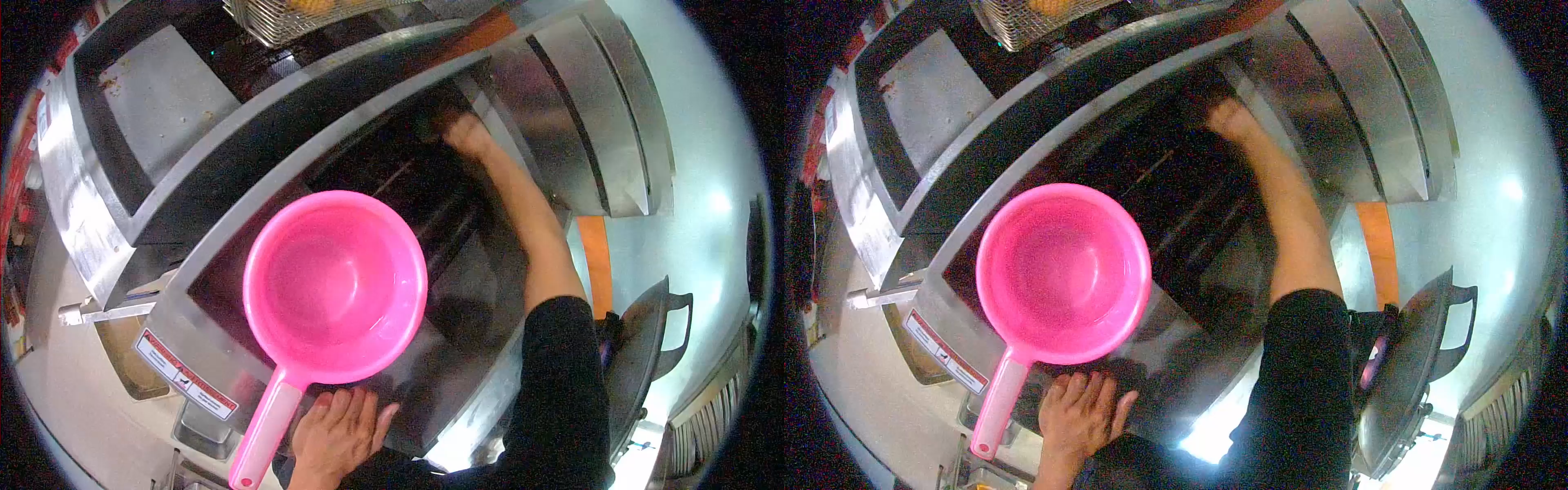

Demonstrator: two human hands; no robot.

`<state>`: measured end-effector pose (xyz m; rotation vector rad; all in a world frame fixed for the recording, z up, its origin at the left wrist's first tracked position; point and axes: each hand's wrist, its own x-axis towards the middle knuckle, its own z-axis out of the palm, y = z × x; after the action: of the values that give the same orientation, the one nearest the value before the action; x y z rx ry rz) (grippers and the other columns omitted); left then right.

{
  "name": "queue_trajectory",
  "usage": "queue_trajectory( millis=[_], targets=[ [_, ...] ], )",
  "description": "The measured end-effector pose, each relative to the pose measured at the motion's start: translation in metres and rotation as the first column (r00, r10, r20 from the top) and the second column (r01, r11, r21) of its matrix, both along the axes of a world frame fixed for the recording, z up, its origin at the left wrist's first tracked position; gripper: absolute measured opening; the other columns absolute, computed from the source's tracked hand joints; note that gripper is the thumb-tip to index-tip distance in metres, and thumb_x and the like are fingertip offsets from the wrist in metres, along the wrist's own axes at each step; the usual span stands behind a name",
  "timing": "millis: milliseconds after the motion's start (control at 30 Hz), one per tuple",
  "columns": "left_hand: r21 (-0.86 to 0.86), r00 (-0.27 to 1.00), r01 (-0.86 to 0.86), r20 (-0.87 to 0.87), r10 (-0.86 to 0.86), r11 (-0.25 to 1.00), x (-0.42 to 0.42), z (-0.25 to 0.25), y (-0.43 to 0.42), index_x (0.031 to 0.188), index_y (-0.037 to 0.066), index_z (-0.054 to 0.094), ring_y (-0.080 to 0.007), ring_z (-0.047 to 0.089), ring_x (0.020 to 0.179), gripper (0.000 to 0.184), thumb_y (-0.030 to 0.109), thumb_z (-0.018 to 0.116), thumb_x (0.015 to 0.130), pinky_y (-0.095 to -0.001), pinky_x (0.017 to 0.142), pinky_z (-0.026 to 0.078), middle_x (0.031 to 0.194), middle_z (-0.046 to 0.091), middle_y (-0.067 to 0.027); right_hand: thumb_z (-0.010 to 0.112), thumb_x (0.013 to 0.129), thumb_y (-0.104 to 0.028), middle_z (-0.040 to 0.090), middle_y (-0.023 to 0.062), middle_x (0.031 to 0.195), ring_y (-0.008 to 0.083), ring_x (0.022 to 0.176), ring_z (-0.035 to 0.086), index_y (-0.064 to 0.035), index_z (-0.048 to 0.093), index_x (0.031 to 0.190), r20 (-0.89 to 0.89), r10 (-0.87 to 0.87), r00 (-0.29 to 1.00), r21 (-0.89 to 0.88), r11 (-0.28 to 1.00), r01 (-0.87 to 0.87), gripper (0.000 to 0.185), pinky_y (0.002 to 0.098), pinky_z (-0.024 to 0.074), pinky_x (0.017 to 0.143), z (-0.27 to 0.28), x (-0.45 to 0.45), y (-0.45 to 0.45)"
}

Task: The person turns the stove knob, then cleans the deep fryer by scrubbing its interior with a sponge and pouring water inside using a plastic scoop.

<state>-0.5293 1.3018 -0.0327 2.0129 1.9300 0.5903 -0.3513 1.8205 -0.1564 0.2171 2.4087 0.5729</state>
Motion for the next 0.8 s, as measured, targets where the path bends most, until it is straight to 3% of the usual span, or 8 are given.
queue_trajectory(
  millis=[133, 233, 333, 467, 567, 667, 767, 800],
  targets=[
    [-0.029, 0.999, 0.031, 0.02, -0.03, 0.999, -0.001, 0.002, 0.0, 0.071, 0.013, 0.055, -0.0153, 0.049, 0.072, 0.033, 0.042, 0.06, 0.087, -0.0289, 0.068, 0.039, 0.07, 0.051, -0.0012, 0.057, 0.082, -0.019, 0.064, 0.0077, 0.101, 0.0291, 0.098, 0.059, -0.0097, 0.067, 0.086, -0.266, 0.008, 0.964, -0.083, 0.996, -0.031, 0.014, 0.0386, 0.05, 0.086, -0.007, 0.036, -0.007],
    [-0.002, 1.0, 0.006, 0.001, -0.006, 1.0, 0.001, -0.002, 0.001, 0.069, 0.014, 0.053, -0.0155, 0.048, 0.07, 0.034, 0.042, 0.061, 0.086, -0.0292, 0.067, 0.039, 0.069, 0.049, -0.0012, 0.058, 0.079, -0.018, 0.063, 0.007, 0.101, 0.0275, 0.103, 0.058, -0.0104, 0.068, 0.085, 0.088, 0.252, 0.964, -0.08, 0.966, -0.245, 0.014, 0.0382, 0.0459, 0.094, -0.004, 0.017, 0.002],
    [-0.059, 1.0, -0.005, -0.004, 0.005, 0.998, 0.005, 0.003, 0.003, 0.072, 0.012, 0.057, -0.0183, 0.05, 0.072, 0.032, 0.042, 0.064, 0.083, -0.0325, 0.068, 0.04, 0.073, 0.053, -0.0028, 0.059, 0.077, -0.019, 0.062, 0.0059, 0.101, 0.0235, 0.107, 0.056, -0.0132, 0.068, 0.083, -0.437, 0.236, 0.868, 0.055, 0.97, -0.236, 0.012, 0.0401, 0.0401, 0.101, -0.046, 0.012, 0.035],
    [-0.007, 1.0, 0.012, -0.015, -0.012, 1.0, 0.003, 0.002, 0.001, 0.069, 0.014, 0.053, -0.0159, 0.048, 0.068, 0.033, 0.041, 0.061, 0.086, -0.0296, 0.068, 0.039, 0.069, 0.05, -0.0012, 0.055, 0.084, -0.026, 0.065, 0.0008, 0.093, 0.0256, 0.099, 0.06, -0.0172, 0.062, 0.085, -0.197, 0.386, 0.901, 0.159, 0.92, -0.359, 0.011, 0.0399, 0.0459, 0.092, -0.008, 0.029, 0.001],
    [-0.001, 1.0, -0.005, 0.012, 0.005, 1.0, 0.006, 0.004, 0.002, 0.069, 0.014, 0.053, -0.0162, 0.049, 0.069, 0.033, 0.04, 0.061, 0.086, -0.0302, 0.068, 0.039, 0.069, 0.049, -0.0014, 0.057, 0.08, -0.019, 0.062, 0.0062, 0.114, 0.0224, 0.119, 0.051, -0.0154, 0.068, 0.092, 0.239, 0.076, 0.968, -0.061, 0.996, -0.063, 0.017, 0.0373, 0.0384, 0.105, 0.004, -0.019, 0.016],
    [-0.006, 0.999, 0.018, 0.03, -0.017, 1.0, 0.003, -0.002, 0.001, 0.069, 0.014, 0.052, -0.0168, 0.05, 0.07, 0.032, 0.039, 0.061, 0.087, -0.0302, 0.068, 0.039, 0.068, 0.049, -0.0015, 0.056, 0.079, -0.018, 0.062, 0.0076, 0.115, 0.0227, 0.119, 0.052, -0.0147, 0.069, 0.09, -0.352, -0.623, 0.698, -0.262, 0.782, 0.566, 0.017, 0.0375, 0.0405, 0.103, -0.022, -0.027, 0.019],
    [-0.02, 0.998, 0.001, 0.063, 0.001, 1.0, 0.0, 0.001, 0.0, 0.069, 0.013, 0.053, -0.017, 0.05, 0.07, 0.032, 0.038, 0.06, 0.088, -0.0302, 0.068, 0.039, 0.068, 0.05, -0.0016, 0.057, 0.079, -0.018, 0.064, 0.0054, 0.105, 0.0235, 0.112, 0.055, -0.0141, 0.068, 0.091, -0.139, 0.191, 0.972, 0.139, 0.975, -0.171, 0.017, 0.0371, 0.043, 0.098, -0.027, 0.037, -0.003],
    [-0.003, 0.999, -0.002, 0.045, 0.002, 1.0, 0.0, 0.0, 0.0, 0.069, 0.013, 0.053, -0.017, 0.049, 0.069, 0.032, 0.037, 0.059, 0.089, -0.0304, 0.068, 0.04, 0.069, 0.051, -0.0017, 0.057, 0.079, -0.018, 0.064, 0.0054, 0.105, 0.0235, 0.112, 0.055, -0.0141, 0.068, 0.091, -0.137, 0.202, 0.97, 0.144, 0.973, -0.182, 0.017, 0.0371, 0.043, 0.098, -0.016, 0.028, 0.001]
  ],
)
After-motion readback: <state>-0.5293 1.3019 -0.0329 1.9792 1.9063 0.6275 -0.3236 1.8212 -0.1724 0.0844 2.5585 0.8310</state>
